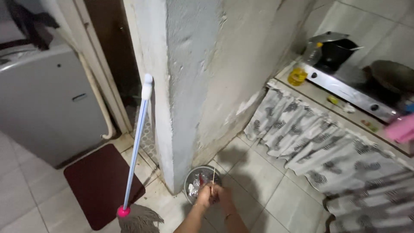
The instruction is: Picking up small items such as a spoon and a stick from the floor and placing them in a bucket.
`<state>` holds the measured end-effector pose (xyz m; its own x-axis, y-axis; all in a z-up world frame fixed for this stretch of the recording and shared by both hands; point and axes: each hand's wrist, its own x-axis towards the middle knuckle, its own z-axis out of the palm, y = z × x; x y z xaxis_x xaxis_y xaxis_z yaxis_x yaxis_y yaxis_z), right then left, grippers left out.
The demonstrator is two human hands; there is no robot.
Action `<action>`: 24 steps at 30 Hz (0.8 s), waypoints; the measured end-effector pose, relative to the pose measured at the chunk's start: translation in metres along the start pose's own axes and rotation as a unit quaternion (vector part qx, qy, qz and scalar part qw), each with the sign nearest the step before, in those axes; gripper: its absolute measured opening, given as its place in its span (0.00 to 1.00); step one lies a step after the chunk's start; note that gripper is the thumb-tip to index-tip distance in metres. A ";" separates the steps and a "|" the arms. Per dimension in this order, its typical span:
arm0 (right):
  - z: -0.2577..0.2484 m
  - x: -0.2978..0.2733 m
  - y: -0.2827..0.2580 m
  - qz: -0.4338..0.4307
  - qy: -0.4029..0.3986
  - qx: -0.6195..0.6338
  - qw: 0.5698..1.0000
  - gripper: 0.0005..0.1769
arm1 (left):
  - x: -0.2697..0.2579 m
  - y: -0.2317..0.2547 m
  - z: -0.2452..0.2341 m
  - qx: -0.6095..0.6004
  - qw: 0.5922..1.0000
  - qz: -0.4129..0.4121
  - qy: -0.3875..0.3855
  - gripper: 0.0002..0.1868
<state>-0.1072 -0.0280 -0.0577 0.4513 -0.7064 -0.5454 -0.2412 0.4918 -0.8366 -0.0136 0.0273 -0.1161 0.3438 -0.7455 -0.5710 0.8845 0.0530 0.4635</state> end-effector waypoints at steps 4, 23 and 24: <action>-0.013 0.089 0.120 0.083 -0.002 0.105 0.991 0.09 | 0.038 -0.051 -0.061 -0.035 0.997 -0.043 0.049 0.16; -0.025 0.230 0.202 0.184 -0.004 0.155 0.971 0.17 | 0.072 -0.024 -0.063 -0.055 0.992 0.016 0.111 0.15; -0.026 0.222 0.194 0.172 0.003 0.158 0.972 0.19 | 0.076 -0.021 -0.067 -0.028 0.991 0.014 0.134 0.16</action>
<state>-0.0758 -0.1029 -0.3423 0.3850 -0.4745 -0.7916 -0.1005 0.8310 -0.5471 0.0154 0.0142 -0.2150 0.4338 -0.5409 -0.7206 0.8866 0.1141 0.4481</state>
